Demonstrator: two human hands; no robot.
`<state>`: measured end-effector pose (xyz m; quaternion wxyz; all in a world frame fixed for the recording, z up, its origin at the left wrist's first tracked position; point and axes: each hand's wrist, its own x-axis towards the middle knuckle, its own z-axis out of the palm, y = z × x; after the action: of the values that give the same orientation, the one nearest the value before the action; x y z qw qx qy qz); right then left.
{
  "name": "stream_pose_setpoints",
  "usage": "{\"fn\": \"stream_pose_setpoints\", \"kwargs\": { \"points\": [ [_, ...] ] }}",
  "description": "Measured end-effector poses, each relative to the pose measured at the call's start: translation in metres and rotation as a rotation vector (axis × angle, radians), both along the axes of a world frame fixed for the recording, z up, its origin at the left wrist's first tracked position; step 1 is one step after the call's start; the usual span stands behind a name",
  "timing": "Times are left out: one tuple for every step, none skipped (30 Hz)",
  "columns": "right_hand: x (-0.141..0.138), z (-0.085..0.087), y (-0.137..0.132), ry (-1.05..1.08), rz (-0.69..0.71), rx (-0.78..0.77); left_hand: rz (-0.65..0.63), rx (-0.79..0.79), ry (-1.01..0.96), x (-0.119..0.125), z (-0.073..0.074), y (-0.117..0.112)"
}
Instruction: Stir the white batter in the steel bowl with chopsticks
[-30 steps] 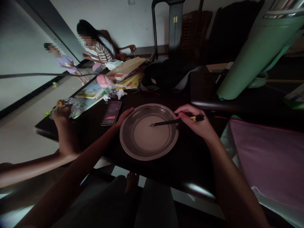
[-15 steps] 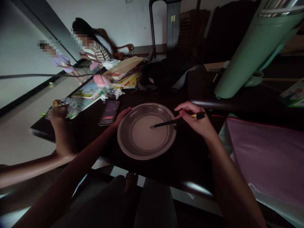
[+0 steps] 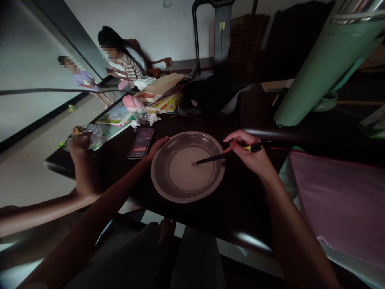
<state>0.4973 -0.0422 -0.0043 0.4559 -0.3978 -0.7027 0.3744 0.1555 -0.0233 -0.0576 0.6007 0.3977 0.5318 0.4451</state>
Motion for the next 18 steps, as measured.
{"fn": "stream_pose_setpoints", "kwargs": {
  "points": [
    [0.002,0.000,0.000,0.005,0.014,-0.013,0.001,0.004,0.001,0.000,0.000,0.000],
    [0.001,-0.001,0.000,0.000,0.038,-0.024,-0.002,0.011,0.007,0.000,0.000,0.001],
    [0.000,-0.001,-0.001,-0.016,0.067,-0.032,-0.009,0.018,0.020,-0.001,0.000,0.001],
    [-0.004,-0.001,-0.002,-0.038,0.093,-0.034,-0.015,0.027,0.040,-0.001,-0.001,0.001],
    [-0.007,-0.001,-0.004,-0.060,0.115,-0.029,-0.019,0.035,0.063,-0.002,-0.001,0.002],
    [-0.011,-0.001,-0.005,-0.078,0.129,-0.018,-0.022,0.043,0.086,-0.002,-0.002,0.002],
    [-0.013,-0.001,-0.005,-0.089,0.131,-0.004,-0.023,0.051,0.102,-0.003,-0.003,0.003],
    [-0.014,-0.001,-0.006,-0.091,0.124,0.009,-0.027,0.058,0.109,-0.003,-0.004,0.003],
    [-0.014,-0.001,-0.005,-0.085,0.106,0.020,-0.032,0.062,0.106,-0.004,-0.005,0.004],
    [-0.012,0.000,-0.005,-0.073,0.079,0.026,-0.036,0.060,0.094,-0.004,-0.005,0.004],
    [-0.009,0.000,-0.004,-0.059,0.050,0.027,-0.038,0.055,0.079,-0.004,-0.006,0.004],
    [-0.005,0.001,-0.003,-0.043,0.023,0.022,-0.036,0.047,0.064,-0.004,-0.006,0.005],
    [-0.002,0.001,-0.002,-0.029,0.009,0.012,-0.029,0.038,0.055,-0.004,-0.006,0.005],
    [0.000,0.001,-0.002,-0.016,0.010,-0.001,-0.021,0.028,0.053,-0.004,-0.005,0.005],
    [0.001,0.002,-0.002,-0.009,0.026,-0.014,-0.014,0.021,0.054,-0.004,-0.005,0.005],
    [0.000,0.001,-0.002,-0.010,0.051,-0.027,-0.012,0.018,0.057,-0.003,-0.004,0.005],
    [-0.002,0.001,-0.003,-0.019,0.080,-0.035,-0.013,0.018,0.058,-0.003,-0.004,0.004],
    [-0.006,0.001,-0.005,-0.032,0.104,-0.036,-0.016,0.022,0.059,-0.003,-0.003,0.004]
  ]
}}
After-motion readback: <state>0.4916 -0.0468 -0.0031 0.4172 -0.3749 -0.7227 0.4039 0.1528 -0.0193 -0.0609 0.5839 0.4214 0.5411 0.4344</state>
